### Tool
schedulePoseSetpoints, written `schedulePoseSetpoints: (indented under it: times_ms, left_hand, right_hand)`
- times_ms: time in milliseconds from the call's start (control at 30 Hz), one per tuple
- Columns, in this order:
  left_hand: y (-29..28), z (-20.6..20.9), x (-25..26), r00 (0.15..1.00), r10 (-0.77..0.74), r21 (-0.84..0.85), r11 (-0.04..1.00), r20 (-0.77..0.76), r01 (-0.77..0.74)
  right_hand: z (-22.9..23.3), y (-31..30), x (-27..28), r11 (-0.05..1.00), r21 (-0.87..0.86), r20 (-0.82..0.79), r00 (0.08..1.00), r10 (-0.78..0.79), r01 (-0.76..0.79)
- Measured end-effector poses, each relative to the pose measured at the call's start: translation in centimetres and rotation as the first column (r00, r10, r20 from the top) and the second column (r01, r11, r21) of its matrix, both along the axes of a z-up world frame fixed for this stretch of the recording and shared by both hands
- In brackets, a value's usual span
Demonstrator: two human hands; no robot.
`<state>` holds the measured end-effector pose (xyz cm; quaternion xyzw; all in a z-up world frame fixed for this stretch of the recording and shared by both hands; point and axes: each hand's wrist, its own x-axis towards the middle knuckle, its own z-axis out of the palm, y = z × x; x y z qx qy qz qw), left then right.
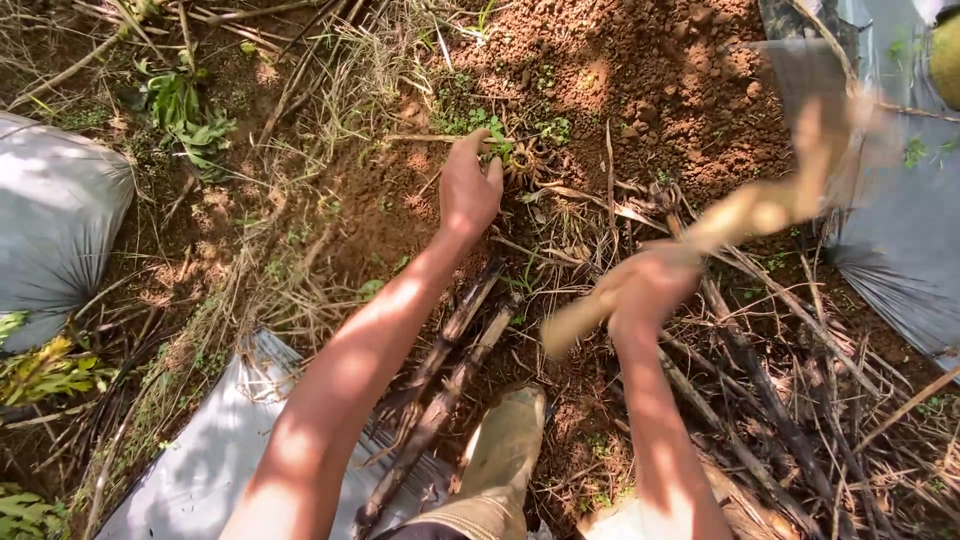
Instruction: The person uses a hoe to dig into the soil and remove weeds and dry plant debris from a garden bed. They repeatedly strike the ground with the tool and pull out the loosened vegetation by hand, clearing the area between plastic mulch sheets.
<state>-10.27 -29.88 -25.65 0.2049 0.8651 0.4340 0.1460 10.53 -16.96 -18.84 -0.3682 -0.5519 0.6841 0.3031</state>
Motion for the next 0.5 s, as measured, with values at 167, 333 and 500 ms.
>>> schedulePoseSetpoints:
  times_ms: [167,333,500]
  left_hand:
    - [-0.5,-1.8,-1.5,0.999,-0.047,0.045,0.998,-0.003,0.047]
    - [-0.5,-1.1,-0.3,0.991,-0.126,0.011,0.992,0.034,0.126]
    - [-0.7,-1.8,-0.5,0.990,-0.140,-0.026,0.990,0.035,0.141]
  right_hand:
    - [-6.3,0.5,2.6,0.761,-0.233,0.092,0.765,0.638,-0.606]
    - [-0.4,2.0,0.9,0.795,-0.390,0.346,0.726,0.595,-0.465]
    - [2.8,6.3,-1.2,0.762,-0.017,0.706,0.532,0.468,-0.647]
